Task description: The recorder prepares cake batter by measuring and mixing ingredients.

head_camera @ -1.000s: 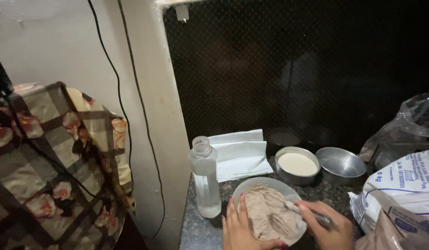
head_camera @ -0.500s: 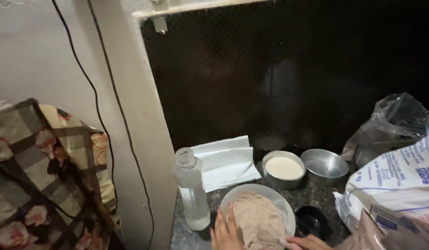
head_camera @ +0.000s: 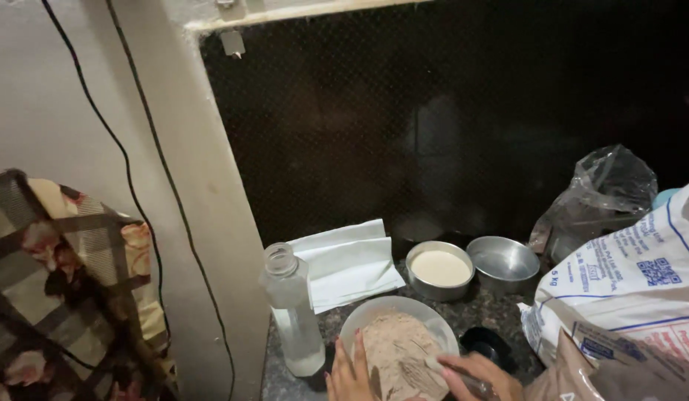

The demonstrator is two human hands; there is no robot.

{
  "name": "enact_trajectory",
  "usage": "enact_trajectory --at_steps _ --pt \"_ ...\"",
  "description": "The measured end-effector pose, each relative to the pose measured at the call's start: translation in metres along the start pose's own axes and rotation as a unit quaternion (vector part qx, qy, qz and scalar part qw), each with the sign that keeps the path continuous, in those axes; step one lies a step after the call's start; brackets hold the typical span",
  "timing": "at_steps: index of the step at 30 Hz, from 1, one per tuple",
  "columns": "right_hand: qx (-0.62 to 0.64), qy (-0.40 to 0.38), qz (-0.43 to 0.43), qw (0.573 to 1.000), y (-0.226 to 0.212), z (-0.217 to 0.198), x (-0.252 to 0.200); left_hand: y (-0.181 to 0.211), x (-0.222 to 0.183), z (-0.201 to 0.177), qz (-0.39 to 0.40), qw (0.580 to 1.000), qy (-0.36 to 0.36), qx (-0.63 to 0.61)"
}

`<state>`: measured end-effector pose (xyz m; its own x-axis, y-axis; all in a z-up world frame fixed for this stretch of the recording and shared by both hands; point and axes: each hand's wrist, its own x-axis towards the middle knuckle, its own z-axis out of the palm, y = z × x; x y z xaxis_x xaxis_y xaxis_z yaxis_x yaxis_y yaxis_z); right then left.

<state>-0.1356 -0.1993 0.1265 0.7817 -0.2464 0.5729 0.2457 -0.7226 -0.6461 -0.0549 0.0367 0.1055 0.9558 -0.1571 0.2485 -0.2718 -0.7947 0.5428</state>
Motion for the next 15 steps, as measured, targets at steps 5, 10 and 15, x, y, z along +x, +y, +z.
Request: enact_trajectory --at_steps 5,10,15 --pt "0.055 -0.103 0.252 0.961 -0.037 -0.006 0.061 0.011 -0.007 -0.022 0.011 0.999 -0.025 -0.037" --pt "0.027 -0.125 0.213 0.969 -0.003 0.003 0.084 0.002 -0.002 -0.010 0.013 0.998 -0.054 -0.032" --pt "-0.047 0.075 0.134 0.987 0.010 -0.021 0.071 -0.001 -0.006 0.012 0.095 0.983 0.147 -0.053"
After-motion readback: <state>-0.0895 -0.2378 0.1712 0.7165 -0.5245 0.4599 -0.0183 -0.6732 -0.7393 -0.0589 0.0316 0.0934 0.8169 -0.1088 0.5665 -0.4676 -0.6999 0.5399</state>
